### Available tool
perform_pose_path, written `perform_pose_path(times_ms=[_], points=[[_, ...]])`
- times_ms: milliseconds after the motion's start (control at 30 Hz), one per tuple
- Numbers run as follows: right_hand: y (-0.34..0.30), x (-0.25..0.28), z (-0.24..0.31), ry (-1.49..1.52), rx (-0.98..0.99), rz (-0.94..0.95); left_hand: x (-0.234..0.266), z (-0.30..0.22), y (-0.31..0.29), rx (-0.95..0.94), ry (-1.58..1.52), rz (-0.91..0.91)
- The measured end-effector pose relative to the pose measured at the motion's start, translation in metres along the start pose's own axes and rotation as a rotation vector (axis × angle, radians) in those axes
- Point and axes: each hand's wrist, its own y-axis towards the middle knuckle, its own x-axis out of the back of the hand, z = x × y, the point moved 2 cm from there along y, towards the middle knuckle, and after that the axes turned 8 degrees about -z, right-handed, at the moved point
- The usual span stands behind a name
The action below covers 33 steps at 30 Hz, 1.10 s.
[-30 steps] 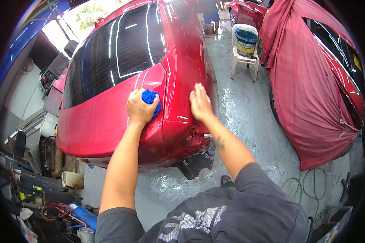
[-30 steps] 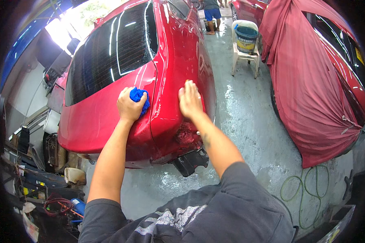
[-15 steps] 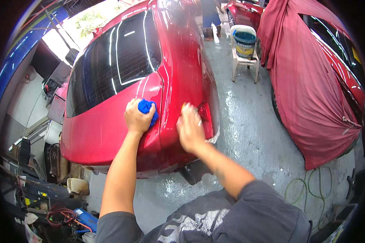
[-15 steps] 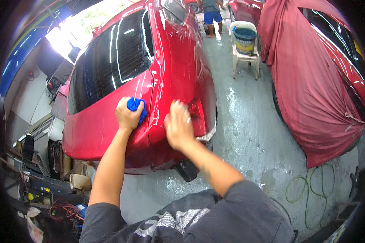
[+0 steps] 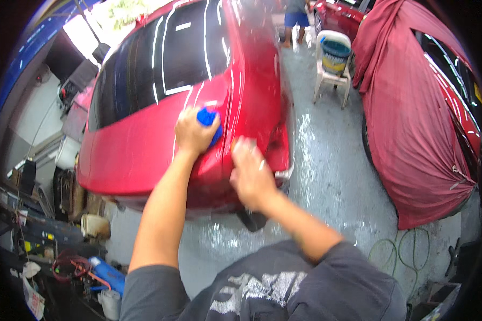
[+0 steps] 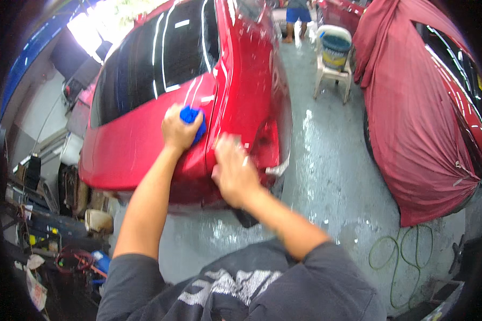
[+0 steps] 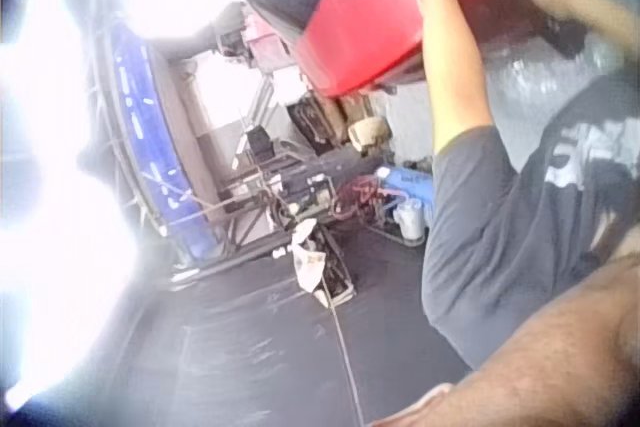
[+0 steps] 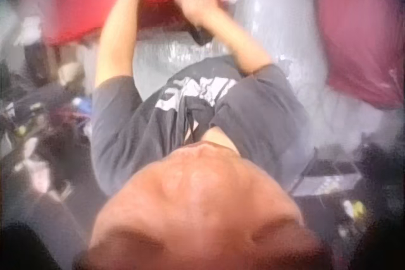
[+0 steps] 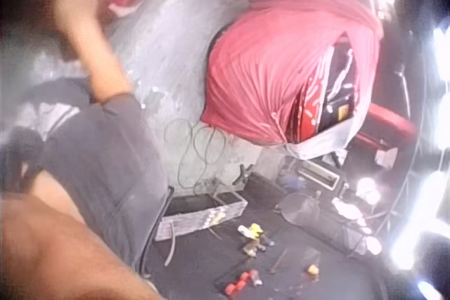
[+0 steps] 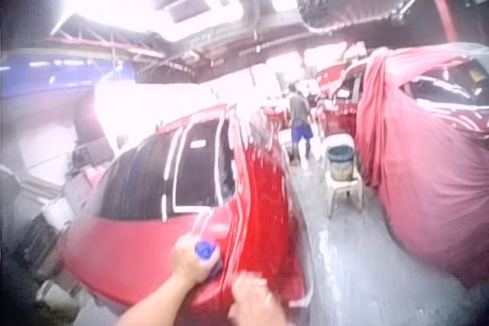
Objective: The person uses a sanding block and a blue microfiber cloth to sand and wipe the rear quarter panel and trunk of a red car. They repeatedly dip the sanding block into a bucket of water and continue smoothing the car's surface.
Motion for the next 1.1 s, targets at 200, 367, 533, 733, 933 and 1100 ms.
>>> perform_pose_path(times_ms=[200, 367, 533, 733, 933, 1100], points=[[0.052, -0.029, -0.053, 0.061, -0.225, -0.214, 0.009, -0.002, -0.001, 0.039, -0.025, 0.001], [-0.012, -0.019, 0.053, 0.005, 0.036, -0.018, 0.021, 0.002, -0.001, 0.019, -0.024, 0.023], [0.084, -0.034, -0.062, 0.090, -0.352, -0.131, 0.020, -0.014, 0.007, 0.022, -0.082, 0.067], [-0.049, -0.019, 0.059, 0.114, -0.057, -0.004, 0.022, -0.002, 0.003, -0.040, -0.041, 0.067], [0.046, -0.032, -0.044, 0.148, -0.156, -0.049, 0.017, -0.001, 0.014, -0.089, -0.050, 0.139], [0.175, -0.071, -0.188, 0.192, -0.158, -0.095, -0.042, -0.012, 0.061, -0.037, -0.007, 0.134]])
